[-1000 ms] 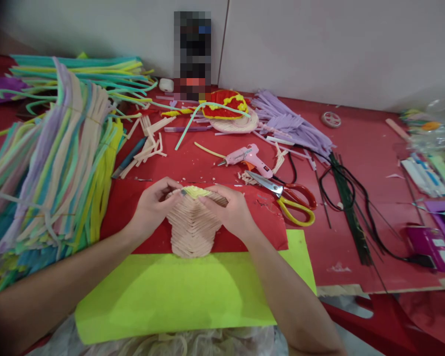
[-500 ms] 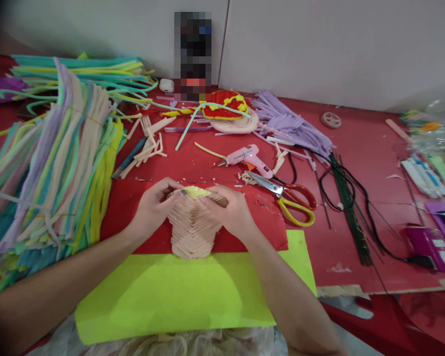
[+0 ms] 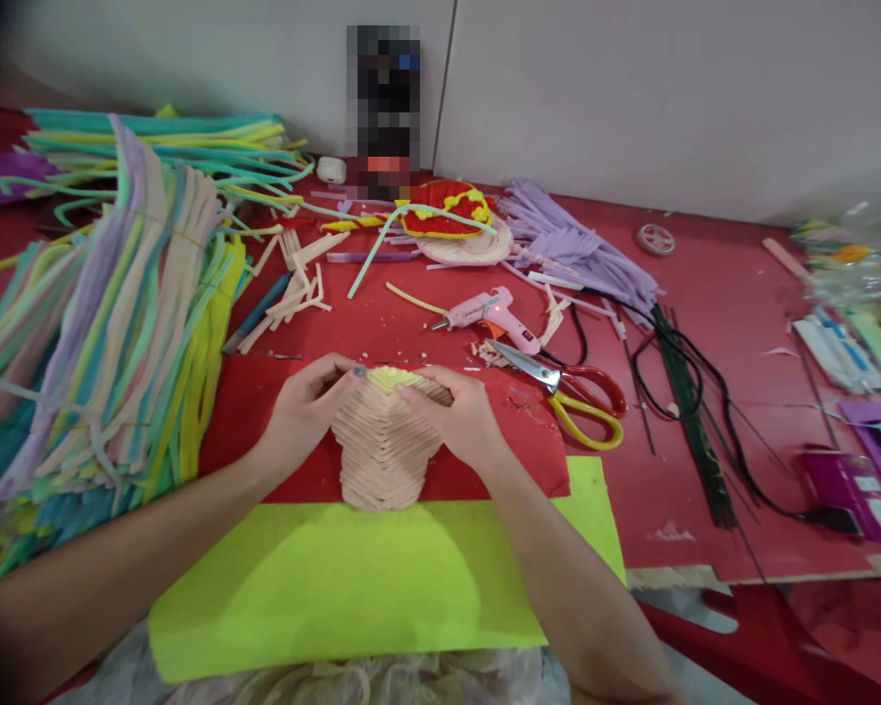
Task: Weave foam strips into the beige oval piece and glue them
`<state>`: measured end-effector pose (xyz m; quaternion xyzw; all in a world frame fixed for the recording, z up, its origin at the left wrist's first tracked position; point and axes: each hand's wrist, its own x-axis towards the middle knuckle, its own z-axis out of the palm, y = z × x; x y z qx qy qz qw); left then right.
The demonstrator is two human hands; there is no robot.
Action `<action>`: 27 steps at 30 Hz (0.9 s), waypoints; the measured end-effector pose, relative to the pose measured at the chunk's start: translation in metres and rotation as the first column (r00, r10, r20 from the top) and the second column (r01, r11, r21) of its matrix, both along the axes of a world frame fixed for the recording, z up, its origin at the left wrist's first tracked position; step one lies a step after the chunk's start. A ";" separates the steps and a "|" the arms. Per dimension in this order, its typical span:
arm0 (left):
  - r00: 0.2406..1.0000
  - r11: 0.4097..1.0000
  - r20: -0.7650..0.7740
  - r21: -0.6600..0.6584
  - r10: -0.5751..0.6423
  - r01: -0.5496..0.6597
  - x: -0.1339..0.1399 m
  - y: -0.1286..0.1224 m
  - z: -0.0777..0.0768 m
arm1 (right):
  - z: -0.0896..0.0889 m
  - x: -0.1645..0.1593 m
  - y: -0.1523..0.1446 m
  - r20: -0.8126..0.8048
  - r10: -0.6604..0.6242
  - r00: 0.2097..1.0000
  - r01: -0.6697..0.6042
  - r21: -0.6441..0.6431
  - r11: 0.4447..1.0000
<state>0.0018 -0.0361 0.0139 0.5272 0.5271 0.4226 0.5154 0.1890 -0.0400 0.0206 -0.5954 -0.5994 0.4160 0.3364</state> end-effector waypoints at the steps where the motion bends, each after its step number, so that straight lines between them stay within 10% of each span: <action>1: 1.000 1.000 -0.022 0.000 -0.002 0.002 0.000 0.000 0.000 | 0.000 0.000 0.000 -0.002 -0.003 1.000 0.003 -0.003 1.000; 27: 0.998 0.999 -0.061 0.028 -0.016 0.018 0.000 -0.001 -0.001 | 0.001 0.000 0.001 0.026 -0.003 1.000 0.002 0.021 1.000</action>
